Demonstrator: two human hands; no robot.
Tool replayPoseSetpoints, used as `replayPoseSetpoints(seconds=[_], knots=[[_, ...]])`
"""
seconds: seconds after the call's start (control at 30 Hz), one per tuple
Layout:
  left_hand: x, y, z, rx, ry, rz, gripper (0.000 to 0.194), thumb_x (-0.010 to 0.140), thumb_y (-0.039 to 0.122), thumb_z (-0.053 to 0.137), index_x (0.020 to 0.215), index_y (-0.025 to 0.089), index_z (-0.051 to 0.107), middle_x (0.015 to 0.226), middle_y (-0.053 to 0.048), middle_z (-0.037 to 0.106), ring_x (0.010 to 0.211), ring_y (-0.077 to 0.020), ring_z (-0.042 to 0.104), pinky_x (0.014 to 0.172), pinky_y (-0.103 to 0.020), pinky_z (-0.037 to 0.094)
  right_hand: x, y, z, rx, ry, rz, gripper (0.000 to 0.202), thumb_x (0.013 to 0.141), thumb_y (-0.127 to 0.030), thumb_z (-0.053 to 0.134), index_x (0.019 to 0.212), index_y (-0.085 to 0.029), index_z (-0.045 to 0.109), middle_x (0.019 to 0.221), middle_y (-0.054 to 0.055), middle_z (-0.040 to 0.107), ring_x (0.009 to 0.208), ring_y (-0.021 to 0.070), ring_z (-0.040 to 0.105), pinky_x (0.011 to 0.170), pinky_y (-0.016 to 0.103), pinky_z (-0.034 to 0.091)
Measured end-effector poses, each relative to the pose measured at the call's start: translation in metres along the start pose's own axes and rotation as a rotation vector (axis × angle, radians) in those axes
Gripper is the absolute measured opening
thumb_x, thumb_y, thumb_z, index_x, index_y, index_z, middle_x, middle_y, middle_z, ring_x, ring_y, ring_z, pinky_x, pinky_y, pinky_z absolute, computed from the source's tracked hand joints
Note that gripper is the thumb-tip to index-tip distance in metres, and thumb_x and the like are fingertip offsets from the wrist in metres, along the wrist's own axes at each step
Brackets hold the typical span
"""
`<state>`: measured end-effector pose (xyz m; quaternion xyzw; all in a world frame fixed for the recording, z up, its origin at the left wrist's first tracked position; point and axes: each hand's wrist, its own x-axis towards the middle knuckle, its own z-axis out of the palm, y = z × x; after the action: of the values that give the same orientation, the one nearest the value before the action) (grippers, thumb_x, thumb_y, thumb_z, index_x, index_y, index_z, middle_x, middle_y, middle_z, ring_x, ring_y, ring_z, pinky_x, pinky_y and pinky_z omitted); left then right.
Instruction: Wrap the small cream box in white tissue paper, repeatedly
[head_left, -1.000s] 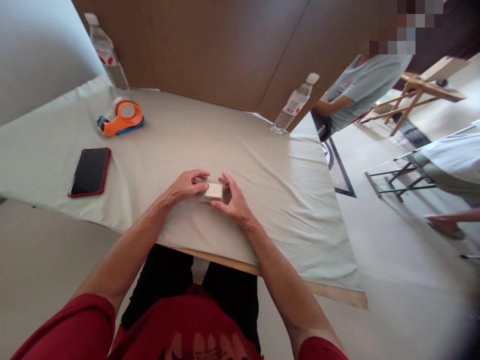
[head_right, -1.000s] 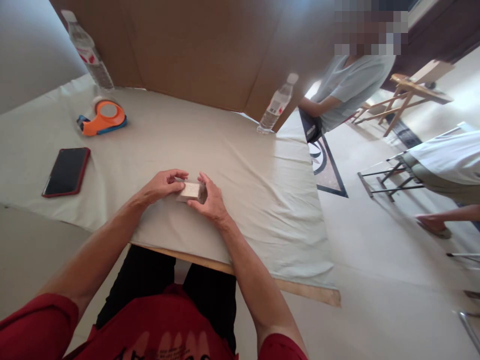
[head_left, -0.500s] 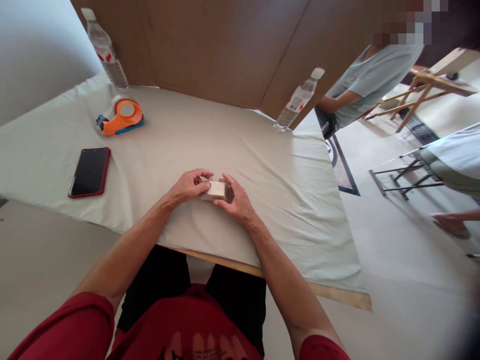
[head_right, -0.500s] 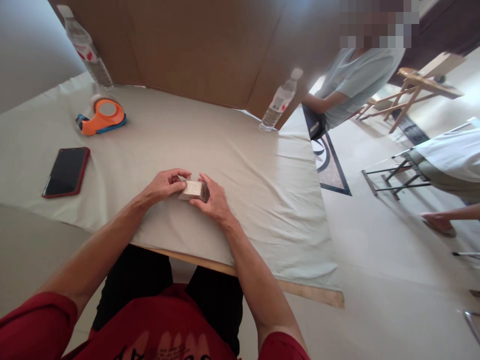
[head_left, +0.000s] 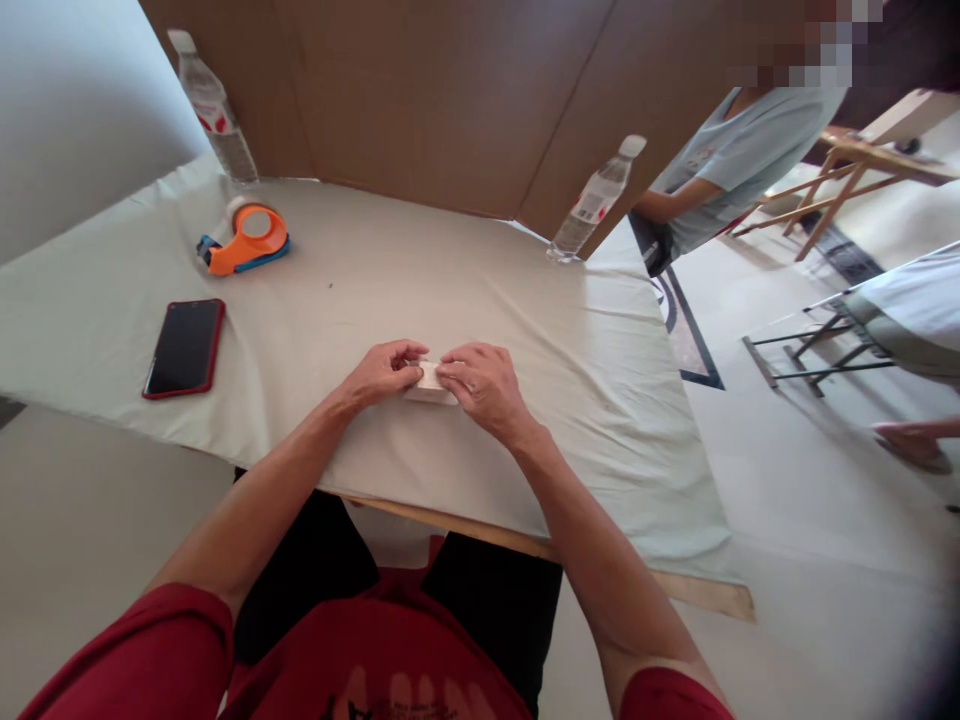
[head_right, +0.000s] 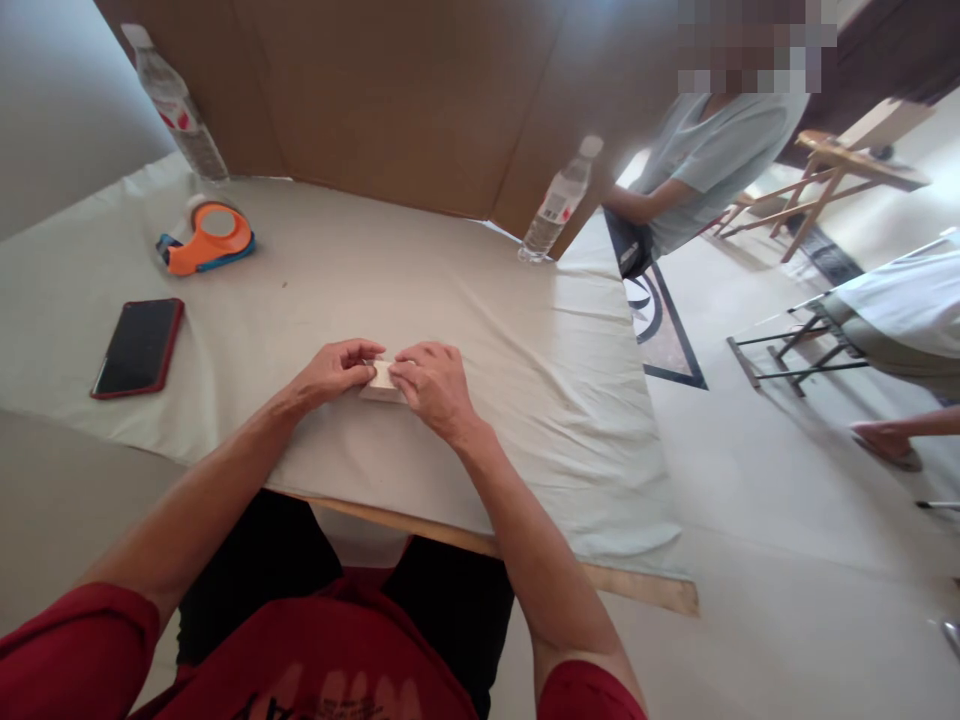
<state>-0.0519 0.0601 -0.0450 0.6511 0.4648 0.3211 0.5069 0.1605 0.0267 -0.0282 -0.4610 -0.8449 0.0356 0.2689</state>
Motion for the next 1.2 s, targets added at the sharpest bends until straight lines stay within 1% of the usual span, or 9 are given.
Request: replayPoseSetpoints(seconds=[0.13, 0.27, 0.43, 0.57, 0.77, 0.9, 1.0, 1.1, 1.2], knots=[[0.003, -0.004, 0.001, -0.034, -0.010, 0.022, 0.059, 0.067, 0.037, 0.064, 0.121, 0.011, 0.067, 0.105, -0.010, 0.071, 0.084, -0.0165, 0.064, 0.073, -0.028, 0.050, 0.020, -0.007, -0.013, -0.183, -0.169, -0.179, 0.025, 0.095, -0.016, 0.058, 0.084, -0.024, 0.078, 0.096, 0.006, 0.079, 0.099, 0.0255, 0.059, 0.096, 0.047, 0.035], [0.005, -0.005, 0.003, -0.016, -0.001, 0.048, 0.056, 0.069, 0.035, 0.063, 0.119, 0.011, 0.068, 0.096, -0.008, 0.070, 0.080, -0.0158, 0.062, 0.071, -0.028, 0.050, 0.028, -0.007, -0.011, -0.276, -0.204, -0.279, 0.031, 0.096, -0.011, 0.051, 0.079, -0.021, 0.075, 0.087, 0.009, 0.075, 0.094, 0.0258, 0.057, 0.097, 0.046, 0.035], [0.005, -0.002, 0.003, -0.001, -0.005, 0.041, 0.054, 0.069, 0.032, 0.063, 0.119, 0.012, 0.069, 0.095, -0.007, 0.070, 0.079, -0.0154, 0.062, 0.072, -0.028, 0.050, 0.030, 0.008, -0.001, -0.188, -0.114, -0.097, 0.022, 0.097, -0.020, 0.051, 0.087, -0.019, 0.070, 0.088, 0.010, 0.074, 0.089, 0.0254, 0.060, 0.087, 0.042, 0.039], [0.006, -0.003, 0.002, -0.031, -0.012, 0.030, 0.055, 0.069, 0.031, 0.063, 0.120, 0.011, 0.068, 0.101, -0.009, 0.069, 0.081, -0.0157, 0.062, 0.074, -0.028, 0.050, 0.029, 0.019, -0.010, -0.036, -0.073, 0.003, 0.021, 0.098, -0.025, 0.051, 0.089, -0.022, 0.070, 0.090, 0.007, 0.075, 0.089, 0.0240, 0.063, 0.085, 0.039, 0.041], [0.006, -0.004, 0.003, -0.037, -0.017, 0.030, 0.052, 0.069, 0.029, 0.064, 0.118, 0.012, 0.069, 0.097, -0.007, 0.068, 0.079, -0.0146, 0.061, 0.073, -0.028, 0.050, 0.027, 0.011, -0.027, -0.145, -0.225, -0.230, 0.019, 0.098, -0.025, 0.058, 0.096, -0.023, 0.077, 0.102, 0.005, 0.078, 0.092, 0.0231, 0.063, 0.083, 0.039, 0.037], [0.005, -0.003, 0.004, -0.048, 0.000, 0.023, 0.054, 0.070, 0.029, 0.063, 0.120, 0.010, 0.067, 0.096, -0.006, 0.066, 0.077, -0.0130, 0.059, 0.070, -0.026, 0.048, 0.036, 0.000, -0.022, -0.356, -0.345, -0.358, 0.029, 0.096, -0.013, 0.053, 0.079, -0.019, 0.075, 0.087, 0.006, 0.076, 0.081, 0.0208, 0.058, 0.080, 0.039, 0.031], [0.005, -0.002, 0.004, -0.034, -0.002, 0.024, 0.053, 0.071, 0.028, 0.063, 0.121, 0.010, 0.066, 0.090, -0.004, 0.065, 0.073, -0.0119, 0.057, 0.069, -0.026, 0.047, 0.044, -0.004, -0.016, -0.440, -0.364, -0.399, 0.031, 0.094, -0.007, 0.048, 0.079, -0.016, 0.073, 0.081, 0.009, 0.073, 0.079, 0.0207, 0.054, 0.081, 0.038, 0.029], [0.006, -0.002, 0.004, -0.025, -0.002, 0.025, 0.051, 0.072, 0.028, 0.063, 0.120, 0.011, 0.066, 0.087, -0.002, 0.065, 0.072, -0.0119, 0.057, 0.068, -0.026, 0.047, 0.048, -0.001, -0.011, -0.412, -0.351, -0.319, 0.026, 0.095, -0.012, 0.048, 0.083, -0.014, 0.072, 0.083, 0.011, 0.072, 0.080, 0.0222, 0.055, 0.080, 0.038, 0.029], [0.006, -0.002, 0.004, -0.045, -0.016, 0.010, 0.053, 0.071, 0.026, 0.063, 0.121, 0.010, 0.066, 0.089, -0.003, 0.065, 0.073, -0.0121, 0.058, 0.068, -0.025, 0.047, 0.049, 0.006, -0.008, -0.267, -0.321, -0.116, 0.018, 0.093, -0.018, 0.051, 0.087, -0.015, 0.068, 0.084, 0.011, 0.072, 0.080, 0.0225, 0.056, 0.078, 0.036, 0.031]])
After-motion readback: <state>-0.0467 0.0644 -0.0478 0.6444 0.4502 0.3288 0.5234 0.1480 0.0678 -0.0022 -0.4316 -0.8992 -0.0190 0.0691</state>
